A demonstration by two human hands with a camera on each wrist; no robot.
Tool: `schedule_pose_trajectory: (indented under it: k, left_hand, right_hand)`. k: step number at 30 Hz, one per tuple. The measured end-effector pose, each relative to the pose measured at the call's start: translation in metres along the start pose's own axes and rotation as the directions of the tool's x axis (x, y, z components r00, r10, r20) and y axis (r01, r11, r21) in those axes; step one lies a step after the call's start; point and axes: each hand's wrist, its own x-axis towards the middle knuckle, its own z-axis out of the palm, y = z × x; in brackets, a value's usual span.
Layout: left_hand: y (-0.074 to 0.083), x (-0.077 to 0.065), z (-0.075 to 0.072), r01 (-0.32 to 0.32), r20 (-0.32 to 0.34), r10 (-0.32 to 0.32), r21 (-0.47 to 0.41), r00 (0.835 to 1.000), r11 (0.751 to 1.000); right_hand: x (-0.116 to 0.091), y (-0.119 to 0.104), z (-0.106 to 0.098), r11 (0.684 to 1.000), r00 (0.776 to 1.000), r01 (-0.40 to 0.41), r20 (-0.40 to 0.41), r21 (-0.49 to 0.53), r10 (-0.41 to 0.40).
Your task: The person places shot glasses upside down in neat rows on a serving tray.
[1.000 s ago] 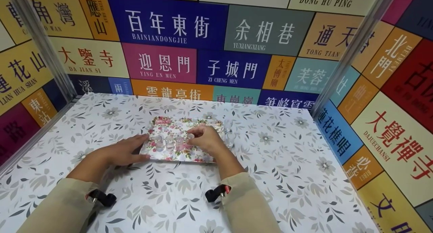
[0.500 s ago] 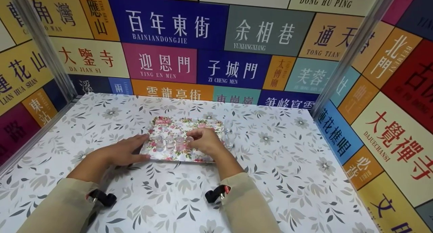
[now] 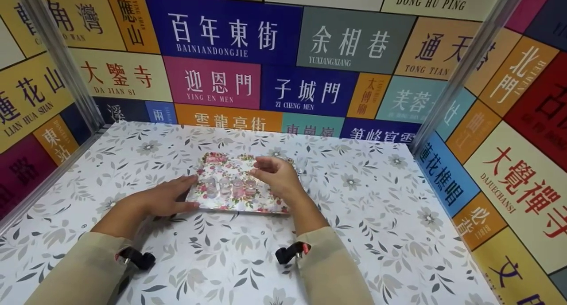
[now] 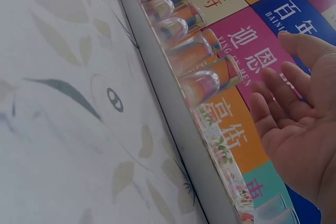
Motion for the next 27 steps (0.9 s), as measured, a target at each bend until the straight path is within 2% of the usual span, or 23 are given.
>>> schedule_pose_trajectory:
  k: [9, 22, 27]
  left_hand:
    - [0.0, -0.001, 0.001, 0.009, 0.002, -0.009, -0.001, 1.0, 1.0]
    - [0.001, -0.001, 0.001, 0.067, 0.009, -0.066, -0.033, 0.998, 0.997]
    - [0.001, 0.0, 0.001, 0.052, 0.007, -0.051, -0.02, 0.999, 0.998]
  right_hand:
    - [-0.002, -0.004, -0.017, 0.995, 0.997, 0.066, -0.047, 0.069, -0.062]
    - [-0.016, 0.005, -0.062, 1.0, 0.992, 0.016, -0.128, -0.012, -0.017]
    - [-0.023, 0.008, -0.081, 0.999, 0.986, 0.001, -0.165, -0.034, -0.007]
